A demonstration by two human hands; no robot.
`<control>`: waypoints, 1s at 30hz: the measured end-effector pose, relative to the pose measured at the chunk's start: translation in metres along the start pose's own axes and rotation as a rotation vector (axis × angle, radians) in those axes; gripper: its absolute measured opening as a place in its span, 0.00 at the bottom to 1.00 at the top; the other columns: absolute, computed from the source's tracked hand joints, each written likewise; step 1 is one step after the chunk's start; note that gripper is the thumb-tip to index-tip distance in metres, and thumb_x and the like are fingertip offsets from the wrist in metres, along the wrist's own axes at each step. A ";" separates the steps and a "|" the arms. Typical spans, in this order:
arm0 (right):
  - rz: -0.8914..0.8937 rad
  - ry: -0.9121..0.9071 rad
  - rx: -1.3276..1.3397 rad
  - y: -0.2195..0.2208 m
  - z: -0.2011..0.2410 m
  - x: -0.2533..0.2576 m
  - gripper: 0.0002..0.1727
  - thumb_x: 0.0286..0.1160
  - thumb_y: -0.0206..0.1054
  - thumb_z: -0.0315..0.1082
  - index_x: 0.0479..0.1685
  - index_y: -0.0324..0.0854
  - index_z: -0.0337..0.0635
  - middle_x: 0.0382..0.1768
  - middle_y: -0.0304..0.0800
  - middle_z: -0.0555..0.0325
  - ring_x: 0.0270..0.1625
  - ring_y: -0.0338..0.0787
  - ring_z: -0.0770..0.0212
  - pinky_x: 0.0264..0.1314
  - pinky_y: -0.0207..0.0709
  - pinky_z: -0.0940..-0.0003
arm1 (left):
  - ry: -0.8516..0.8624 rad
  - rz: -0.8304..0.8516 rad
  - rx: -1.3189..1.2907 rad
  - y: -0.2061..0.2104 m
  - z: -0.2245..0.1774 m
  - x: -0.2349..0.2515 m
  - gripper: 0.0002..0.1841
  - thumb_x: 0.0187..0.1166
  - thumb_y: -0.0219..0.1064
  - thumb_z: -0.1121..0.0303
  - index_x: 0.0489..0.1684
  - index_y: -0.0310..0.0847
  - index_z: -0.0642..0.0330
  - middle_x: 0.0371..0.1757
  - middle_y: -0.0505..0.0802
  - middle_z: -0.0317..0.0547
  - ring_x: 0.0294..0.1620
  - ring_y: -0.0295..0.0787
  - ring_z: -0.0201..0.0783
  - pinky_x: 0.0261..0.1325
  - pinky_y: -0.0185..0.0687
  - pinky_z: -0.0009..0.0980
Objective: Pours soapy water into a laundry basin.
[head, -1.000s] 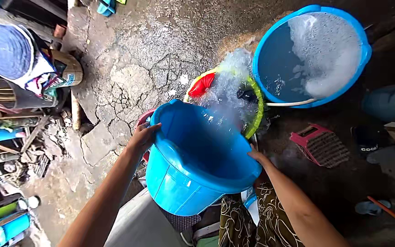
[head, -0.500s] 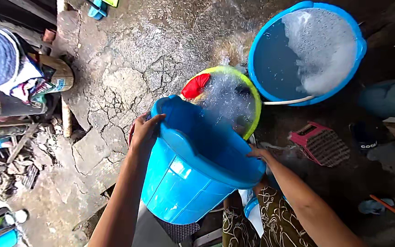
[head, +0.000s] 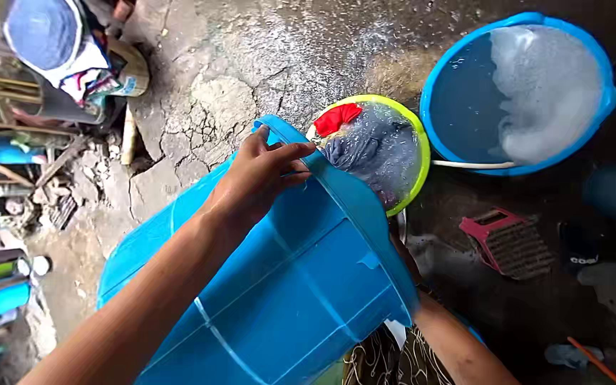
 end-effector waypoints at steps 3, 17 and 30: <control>-0.103 0.322 -0.433 0.068 0.119 -0.014 0.23 0.93 0.42 0.23 0.79 0.61 0.15 0.82 0.67 0.31 0.83 0.70 0.56 0.83 0.57 0.75 | -0.038 -0.119 -0.014 -0.036 0.002 -0.033 0.33 0.82 0.65 0.77 0.85 0.52 0.57 0.40 0.90 0.43 0.29 0.91 0.31 0.36 0.91 0.26; 0.384 0.263 -1.116 0.188 -0.116 0.079 0.50 0.79 0.71 0.42 0.96 0.42 0.42 0.72 0.78 0.25 0.71 0.83 0.30 0.75 0.73 0.34 | 0.040 -1.080 -0.146 -0.282 0.312 -0.411 0.38 0.78 0.65 0.59 0.89 0.53 0.54 0.55 0.92 0.27 0.42 0.91 0.18 0.39 0.87 0.17; 0.428 -0.319 -1.545 0.390 -0.146 0.079 0.31 0.76 0.68 0.43 0.77 0.72 0.39 0.55 0.89 0.31 0.59 0.88 0.30 0.58 0.75 0.29 | -0.433 -1.467 -0.660 -0.154 0.707 -0.409 0.34 0.72 0.70 0.79 0.80 0.62 0.74 0.64 0.83 0.69 0.55 0.88 0.50 0.54 0.87 0.45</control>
Point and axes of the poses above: each hand's wrist, its own x-axis towards the middle knuckle, its own y-axis out of the palm, z = x × y, the point moved 1 cm from there along x, towards the middle knuckle
